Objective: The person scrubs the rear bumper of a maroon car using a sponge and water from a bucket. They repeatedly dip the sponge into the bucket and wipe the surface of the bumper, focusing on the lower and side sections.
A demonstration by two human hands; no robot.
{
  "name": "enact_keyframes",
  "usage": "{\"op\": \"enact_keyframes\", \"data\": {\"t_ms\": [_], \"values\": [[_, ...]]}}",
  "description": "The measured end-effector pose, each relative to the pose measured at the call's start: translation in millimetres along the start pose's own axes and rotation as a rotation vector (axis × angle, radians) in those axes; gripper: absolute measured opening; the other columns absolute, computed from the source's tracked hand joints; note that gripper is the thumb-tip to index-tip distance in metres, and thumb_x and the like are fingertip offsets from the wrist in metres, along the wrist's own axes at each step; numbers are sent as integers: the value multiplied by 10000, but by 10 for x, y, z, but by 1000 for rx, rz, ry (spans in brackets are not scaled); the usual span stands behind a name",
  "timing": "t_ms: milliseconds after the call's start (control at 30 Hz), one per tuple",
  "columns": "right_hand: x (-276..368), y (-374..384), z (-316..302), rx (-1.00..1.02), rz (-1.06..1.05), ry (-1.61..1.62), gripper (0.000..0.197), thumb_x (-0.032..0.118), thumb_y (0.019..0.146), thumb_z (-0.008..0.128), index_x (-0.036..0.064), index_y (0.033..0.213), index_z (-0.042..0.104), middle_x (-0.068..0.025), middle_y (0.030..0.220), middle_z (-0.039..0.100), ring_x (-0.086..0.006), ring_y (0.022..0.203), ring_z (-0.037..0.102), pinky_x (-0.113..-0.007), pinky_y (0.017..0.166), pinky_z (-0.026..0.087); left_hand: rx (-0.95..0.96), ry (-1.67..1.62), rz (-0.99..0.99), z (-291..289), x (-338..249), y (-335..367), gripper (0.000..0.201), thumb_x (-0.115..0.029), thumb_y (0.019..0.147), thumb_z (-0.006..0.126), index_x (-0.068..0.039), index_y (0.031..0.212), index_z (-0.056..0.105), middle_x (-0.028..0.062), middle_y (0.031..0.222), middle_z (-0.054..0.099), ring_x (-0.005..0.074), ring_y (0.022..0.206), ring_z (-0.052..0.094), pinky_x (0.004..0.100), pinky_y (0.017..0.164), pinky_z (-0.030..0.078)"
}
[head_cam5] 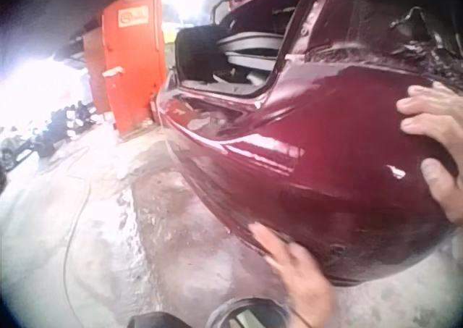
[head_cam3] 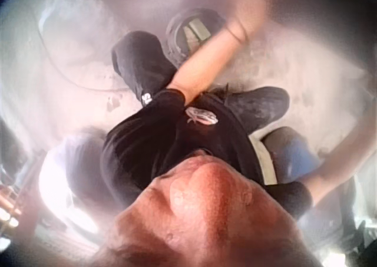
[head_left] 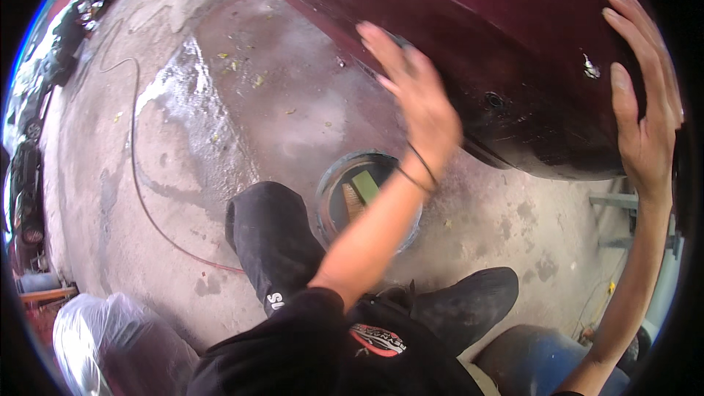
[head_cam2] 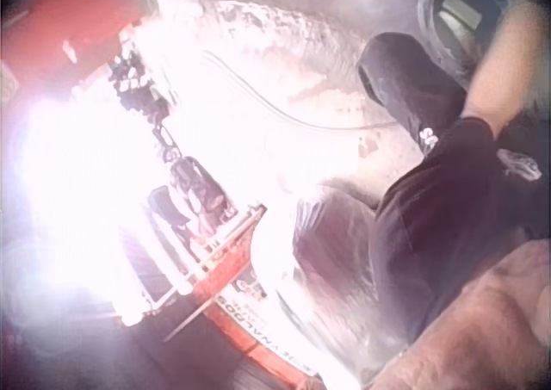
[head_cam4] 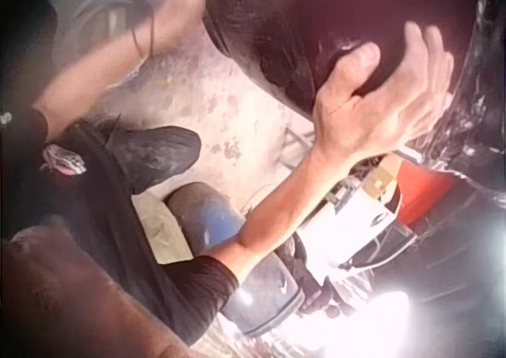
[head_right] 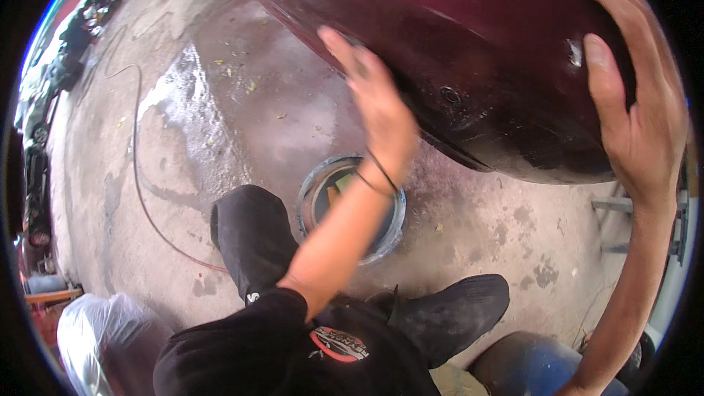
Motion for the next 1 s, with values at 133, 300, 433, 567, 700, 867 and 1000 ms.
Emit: {"op": "enact_keyframes", "data": {"t_ms": [133,300,433,567,700,867,1000], "values": [[60,33,-45,-130,2,-37,446,153,1080,552,187,1515,641,-48,1617,605,-271,1572,485,-497,1342,330,30,-307,-194,-712,624,1522,822,-520,1198,283,22,1753,12,191,1856,-9,310,1716,42,451,1371,86],[-4,-95,-119,-125,27,-67,425,178,1067,594,178,1486,663,-30,1587,633,-265,1553,510,-503,1339,333,-4,-67,-52,50,-61,146,753,-428,1210,269,7,1757,-9,202,1853,-68,342,1715,-64,546,1353,-36],[79,6,-50,-122,-1,-66,429,177,1071,593,167,1495,654,-35,1595,625,-267,1559,502,-503,1342,326,70,19,-131,342,-320,-886,744,-345,1202,302,-54,1766,-87,158,1857,-137,357,1709,-128,645,1301,-84],[53,3,31,-77,3,-73,450,150,1080,562,175,1525,626,-46,1626,593,-263,1584,464,-505,1356,291,-62,-151,-93,-333,260,530,776,-432,1198,343,-24,1765,4,155,1863,-31,313,1716,-10,467,1364,11],[-56,-78,-8,-34,18,-95,481,166,1092,531,190,1572,566,-59,1677,531,-270,1623,398,-519,1371,238,-70,-364,-233,-597,552,1468,759,-450,1203,307,-2,1760,52,147,1863,37,265,1713,80,407,1375,81],[58,19,53,-7,3,-28,496,166,1091,513,186,1585,545,-79,1691,508,-292,1631,382,-542,1372,221,28,-23,-71,125,-254,-348,755,-277,1174,333,-25,1765,-64,188,1854,-126,398,1704,-131,624,1294,-131],[47,37,15,40,6,-96,502,143,1045,546,172,1543,606,-69,1628,591,-277,1584,469,-531,1347,317,40,-6,-62,-6,-201,-170,745,-308,1183,320,-23,1765,-48,188,1855,-114,405,1704,-124,648,1291,-115]]}}
Point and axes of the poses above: each hand's wrist, its own y-axis towards the middle knuckle, its own z-axis out of the palm, x = y × z, the point moved 7 cm from there along y, towards the middle knuckle
